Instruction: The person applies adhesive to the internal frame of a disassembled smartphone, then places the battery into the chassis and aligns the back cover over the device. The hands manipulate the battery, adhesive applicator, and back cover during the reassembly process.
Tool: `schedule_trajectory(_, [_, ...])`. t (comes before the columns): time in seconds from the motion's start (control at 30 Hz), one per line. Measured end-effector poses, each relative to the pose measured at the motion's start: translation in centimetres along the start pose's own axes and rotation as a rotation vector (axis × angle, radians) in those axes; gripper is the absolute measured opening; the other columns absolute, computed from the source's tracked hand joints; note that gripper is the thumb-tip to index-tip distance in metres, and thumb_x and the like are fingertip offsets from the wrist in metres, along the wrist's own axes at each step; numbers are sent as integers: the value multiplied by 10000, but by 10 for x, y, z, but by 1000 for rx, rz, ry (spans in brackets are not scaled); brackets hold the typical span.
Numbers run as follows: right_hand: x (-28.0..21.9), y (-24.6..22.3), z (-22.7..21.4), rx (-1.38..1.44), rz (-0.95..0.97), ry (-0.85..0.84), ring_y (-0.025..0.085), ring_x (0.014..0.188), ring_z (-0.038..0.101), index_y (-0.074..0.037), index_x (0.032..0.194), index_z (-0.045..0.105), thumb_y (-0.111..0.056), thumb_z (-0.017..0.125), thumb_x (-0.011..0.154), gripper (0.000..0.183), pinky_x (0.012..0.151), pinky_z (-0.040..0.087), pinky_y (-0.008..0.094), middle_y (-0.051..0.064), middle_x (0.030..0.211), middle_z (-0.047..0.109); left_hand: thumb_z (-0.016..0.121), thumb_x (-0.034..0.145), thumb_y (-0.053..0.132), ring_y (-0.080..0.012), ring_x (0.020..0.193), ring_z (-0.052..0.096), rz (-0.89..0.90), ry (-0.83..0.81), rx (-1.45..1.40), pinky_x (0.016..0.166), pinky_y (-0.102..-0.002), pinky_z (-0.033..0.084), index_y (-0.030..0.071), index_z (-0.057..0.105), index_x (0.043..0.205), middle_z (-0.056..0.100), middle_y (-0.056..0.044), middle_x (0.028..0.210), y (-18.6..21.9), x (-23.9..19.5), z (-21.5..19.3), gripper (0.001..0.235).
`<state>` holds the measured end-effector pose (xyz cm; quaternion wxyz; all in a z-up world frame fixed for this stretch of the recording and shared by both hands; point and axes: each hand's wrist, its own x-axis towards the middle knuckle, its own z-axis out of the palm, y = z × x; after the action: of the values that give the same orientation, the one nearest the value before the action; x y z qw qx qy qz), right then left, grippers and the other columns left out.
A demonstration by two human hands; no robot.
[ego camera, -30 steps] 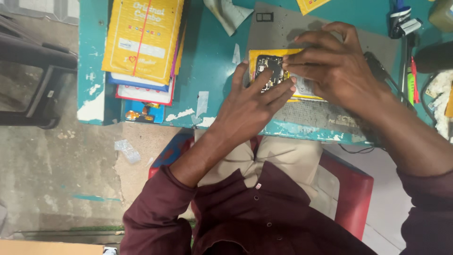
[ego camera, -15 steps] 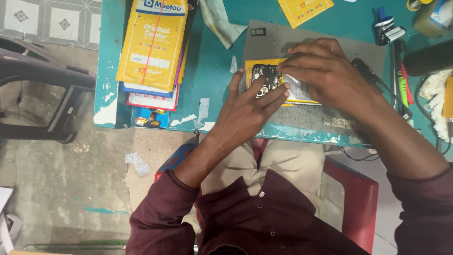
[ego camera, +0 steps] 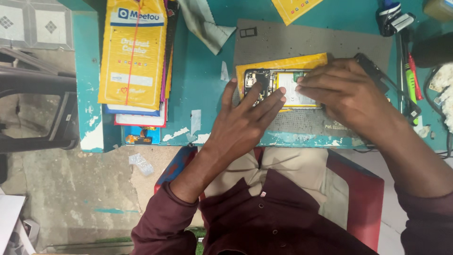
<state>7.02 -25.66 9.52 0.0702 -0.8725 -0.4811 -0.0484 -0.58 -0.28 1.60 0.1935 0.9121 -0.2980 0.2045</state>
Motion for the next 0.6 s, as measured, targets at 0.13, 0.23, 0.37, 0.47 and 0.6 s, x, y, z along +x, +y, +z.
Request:
schedule_trajectory(0.13, [0,-6,4,-37,40,-12,203,1207,674,-71,1166,770,37,738,718,462,1069,476,407,51,1238,752,648,981,143,-259,1367,508,-6,1,3,1179,-649,273,124,732,1327,619,33,1472,-1,1,1,356])
schedule_trajectory(0.23, [-3,-4,4,-4,40,-12,199,1215,667,-79,1174,770,46,729,738,455,1117,478,399,52,1246,746,665,963,122,-243,1343,518,-18,24,-2,1189,-660,259,152,737,1327,628,51,1457,0,3,2,372])
schedule_trajectory(0.37, [-8,0,-3,-9,-8,-27,192,1259,641,-82,1200,765,19,746,783,429,1174,470,391,56,1294,725,671,941,85,-241,1332,525,-21,27,18,1186,-643,253,165,732,1341,630,79,1458,0,3,2,412])
schedule_trajectory(0.47, [-9,-7,-7,-37,-54,-39,212,1282,629,-78,1175,768,-33,754,743,435,1139,465,412,73,1327,711,667,953,80,-244,1339,522,-16,36,26,1190,-638,250,163,729,1360,625,75,1463,-1,3,2,421])
schedule_trajectory(0.6, [-7,-22,-7,-367,-125,-48,170,1265,650,-83,1158,778,-98,713,659,504,1091,491,379,50,1352,710,676,953,116,-250,1359,520,-19,-2,16,1188,-639,256,140,731,1338,625,60,1477,0,3,-1,389])
